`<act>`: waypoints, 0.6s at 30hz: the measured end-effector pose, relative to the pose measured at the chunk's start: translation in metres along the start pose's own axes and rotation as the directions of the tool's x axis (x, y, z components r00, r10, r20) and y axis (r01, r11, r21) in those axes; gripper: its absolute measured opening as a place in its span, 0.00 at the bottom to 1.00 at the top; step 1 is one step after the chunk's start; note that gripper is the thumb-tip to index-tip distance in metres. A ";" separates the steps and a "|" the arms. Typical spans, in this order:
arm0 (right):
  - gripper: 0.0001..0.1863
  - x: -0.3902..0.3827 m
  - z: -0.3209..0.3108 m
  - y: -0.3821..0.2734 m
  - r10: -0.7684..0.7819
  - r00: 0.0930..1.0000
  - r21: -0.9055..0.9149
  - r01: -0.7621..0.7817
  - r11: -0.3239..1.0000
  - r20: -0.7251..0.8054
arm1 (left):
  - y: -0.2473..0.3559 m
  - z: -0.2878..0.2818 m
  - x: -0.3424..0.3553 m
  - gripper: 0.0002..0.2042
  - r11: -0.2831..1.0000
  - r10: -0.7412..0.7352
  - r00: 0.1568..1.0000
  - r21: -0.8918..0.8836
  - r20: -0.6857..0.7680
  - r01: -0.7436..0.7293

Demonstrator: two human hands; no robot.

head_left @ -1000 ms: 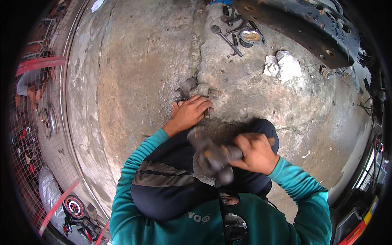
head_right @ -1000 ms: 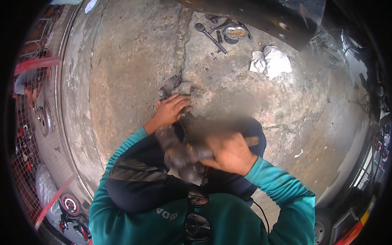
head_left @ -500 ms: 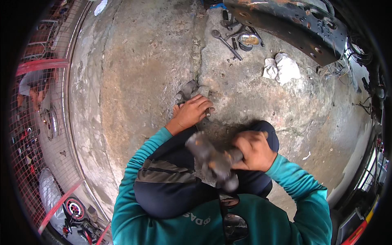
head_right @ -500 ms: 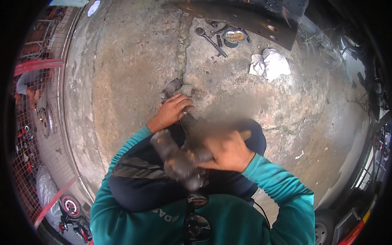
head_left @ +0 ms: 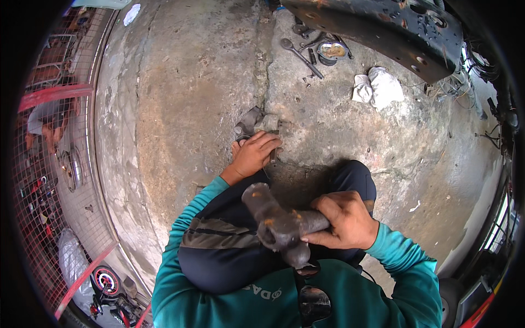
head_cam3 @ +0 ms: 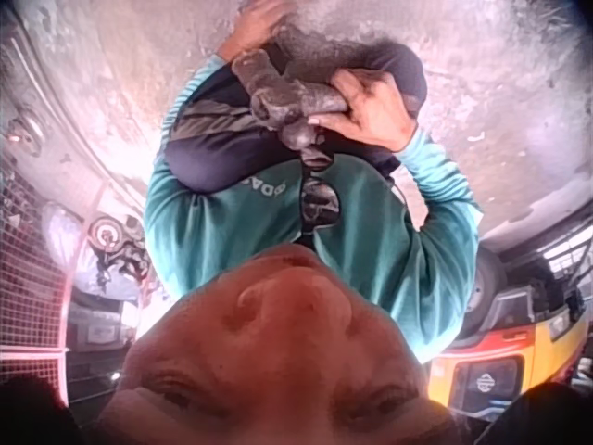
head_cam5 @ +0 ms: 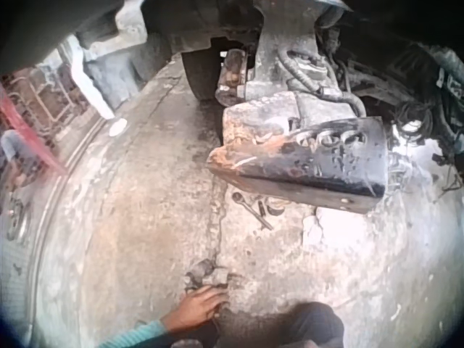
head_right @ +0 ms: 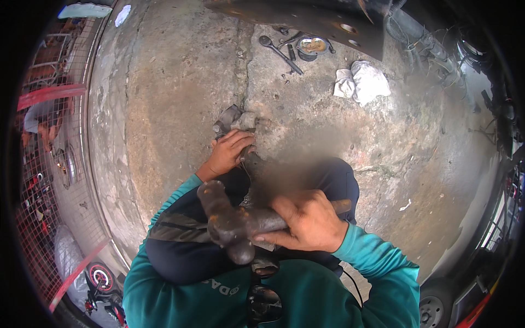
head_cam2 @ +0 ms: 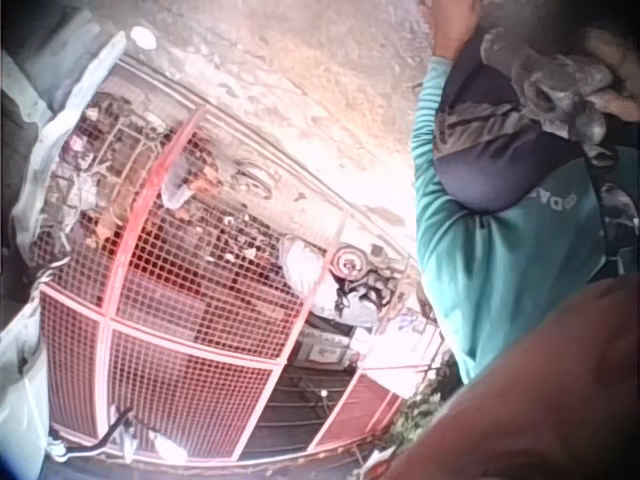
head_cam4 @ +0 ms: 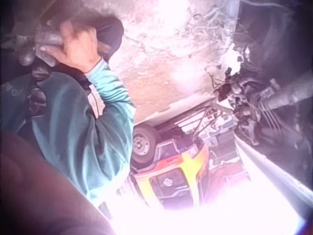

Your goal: The person sits on the floor and uses a hammer to strike a mechanical part, then disassembles it by hand. They retrieve a screwdriver from a toolbox and use it to scrape inside the part.

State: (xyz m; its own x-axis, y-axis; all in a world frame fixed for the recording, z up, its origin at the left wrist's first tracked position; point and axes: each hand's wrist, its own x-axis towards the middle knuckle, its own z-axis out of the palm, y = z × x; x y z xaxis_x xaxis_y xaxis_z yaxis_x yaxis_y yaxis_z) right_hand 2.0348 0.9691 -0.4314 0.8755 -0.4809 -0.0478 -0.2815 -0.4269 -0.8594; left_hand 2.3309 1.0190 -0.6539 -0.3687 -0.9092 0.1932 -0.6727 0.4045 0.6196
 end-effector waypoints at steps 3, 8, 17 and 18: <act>0.28 0.003 0.013 0.007 -0.273 0.952 -0.010 0.274 0.962 -0.139 | 0.003 -0.003 0.005 0.27 1.000 -0.026 1.000 0.005 0.017 0.026; 0.32 0.014 0.022 0.072 0.213 0.976 -0.328 -0.187 0.926 0.043 | 0.000 -0.007 0.029 0.13 0.995 -0.094 0.988 -0.027 -0.125 0.091; 0.29 -0.007 0.012 0.051 0.264 0.964 -0.155 -0.256 0.954 0.033 | -0.009 -0.020 0.027 0.10 0.958 -0.235 0.957 -0.205 -0.169 0.200; 0.29 -0.007 0.009 0.047 0.277 0.961 -0.152 -0.270 0.951 0.021 | -0.013 -0.023 0.024 0.10 0.941 -0.277 0.944 -0.252 -0.182 0.227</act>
State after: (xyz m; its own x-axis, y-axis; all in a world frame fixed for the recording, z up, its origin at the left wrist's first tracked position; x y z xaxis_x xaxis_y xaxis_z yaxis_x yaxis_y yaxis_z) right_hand 2.0186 0.9596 -0.4764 0.7716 -0.5638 -0.2944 -0.5639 -0.3922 -0.7268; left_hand 2.3455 0.9901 -0.6396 -0.0449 -0.9878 0.1493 -0.5548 0.1490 0.8186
